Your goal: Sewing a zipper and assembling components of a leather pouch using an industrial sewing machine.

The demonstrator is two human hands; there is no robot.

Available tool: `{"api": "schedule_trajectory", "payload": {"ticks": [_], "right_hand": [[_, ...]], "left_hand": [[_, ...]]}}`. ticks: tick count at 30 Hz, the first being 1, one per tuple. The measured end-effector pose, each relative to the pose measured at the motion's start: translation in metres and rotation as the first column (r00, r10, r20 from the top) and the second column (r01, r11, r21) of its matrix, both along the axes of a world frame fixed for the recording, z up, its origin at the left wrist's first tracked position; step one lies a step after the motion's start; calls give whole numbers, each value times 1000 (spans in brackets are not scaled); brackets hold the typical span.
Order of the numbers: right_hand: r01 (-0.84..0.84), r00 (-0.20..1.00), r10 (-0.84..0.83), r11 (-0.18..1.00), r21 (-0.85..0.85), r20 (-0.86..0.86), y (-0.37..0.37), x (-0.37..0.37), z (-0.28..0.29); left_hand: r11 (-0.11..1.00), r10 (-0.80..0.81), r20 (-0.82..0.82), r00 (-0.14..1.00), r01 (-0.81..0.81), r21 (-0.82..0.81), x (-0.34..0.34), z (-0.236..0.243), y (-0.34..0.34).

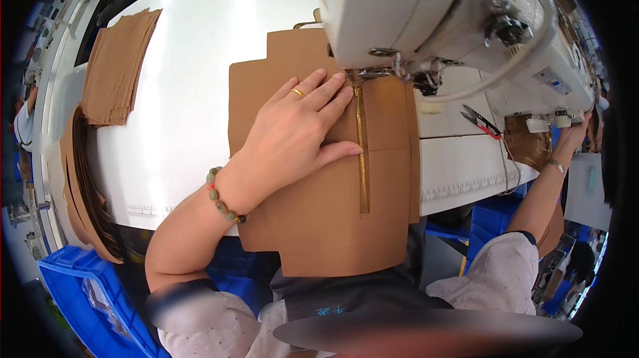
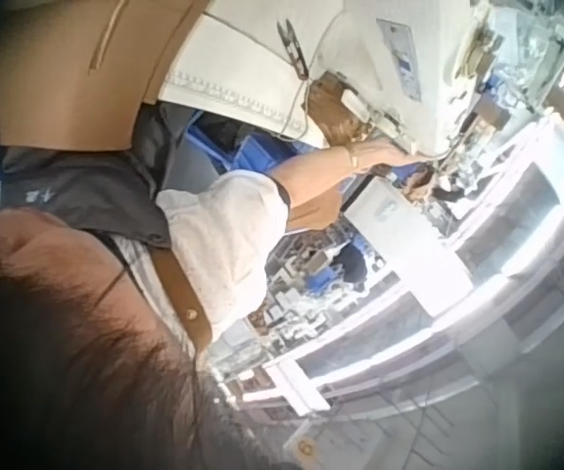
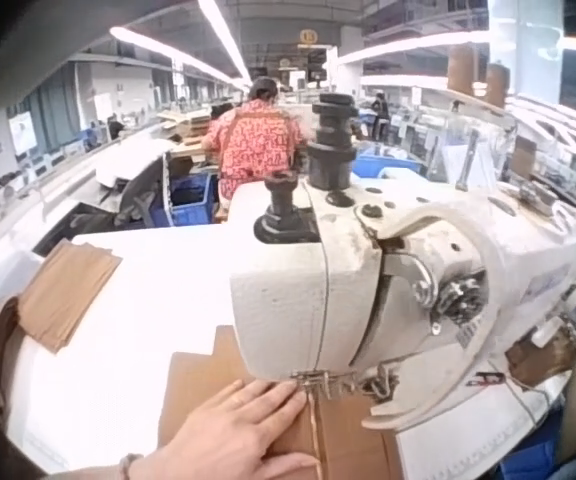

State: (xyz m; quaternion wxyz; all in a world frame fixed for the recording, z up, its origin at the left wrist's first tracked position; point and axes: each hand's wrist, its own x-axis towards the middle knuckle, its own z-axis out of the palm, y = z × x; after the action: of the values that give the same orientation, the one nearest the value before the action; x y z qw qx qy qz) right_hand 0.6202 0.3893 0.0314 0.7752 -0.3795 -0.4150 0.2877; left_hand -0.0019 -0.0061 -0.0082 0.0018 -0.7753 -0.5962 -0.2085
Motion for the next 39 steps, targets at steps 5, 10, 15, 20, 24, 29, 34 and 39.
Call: {"api": "schedule_trajectory", "payload": {"ticks": [5,10,15,20,24,29,34,39], "right_hand": [[-27,999,30,996,-80,35,-10,-3,1],[52,946,50,951,-304,320,25,19,82],[-13,965,86,959,-284,247,26,20,85],[-50,956,109,976,-213,273,6,0,70],[-30,982,63,983,-182,178,6,6,63],[-185,983,184,977,-104,-21,17,34,20],[-141,984,133,988,-69,-119,10,26,-6],[471,507,-701,712,520,501,-76,-67,21]], "left_hand": [[1000,8,26,1000,-8,-1,0,-2,0],[1000,8,29,1000,-9,20,-1,-8,-1],[999,17,48,999,-19,43,-1,-12,-1],[999,23,42,999,-25,47,0,-13,-1],[999,20,42,999,-22,41,0,-12,0],[999,7,40,999,-8,38,-1,-8,0],[1000,22,7,1000,-22,12,0,-4,0],[1000,5,-17,1000,-5,0,1,2,1]]}}
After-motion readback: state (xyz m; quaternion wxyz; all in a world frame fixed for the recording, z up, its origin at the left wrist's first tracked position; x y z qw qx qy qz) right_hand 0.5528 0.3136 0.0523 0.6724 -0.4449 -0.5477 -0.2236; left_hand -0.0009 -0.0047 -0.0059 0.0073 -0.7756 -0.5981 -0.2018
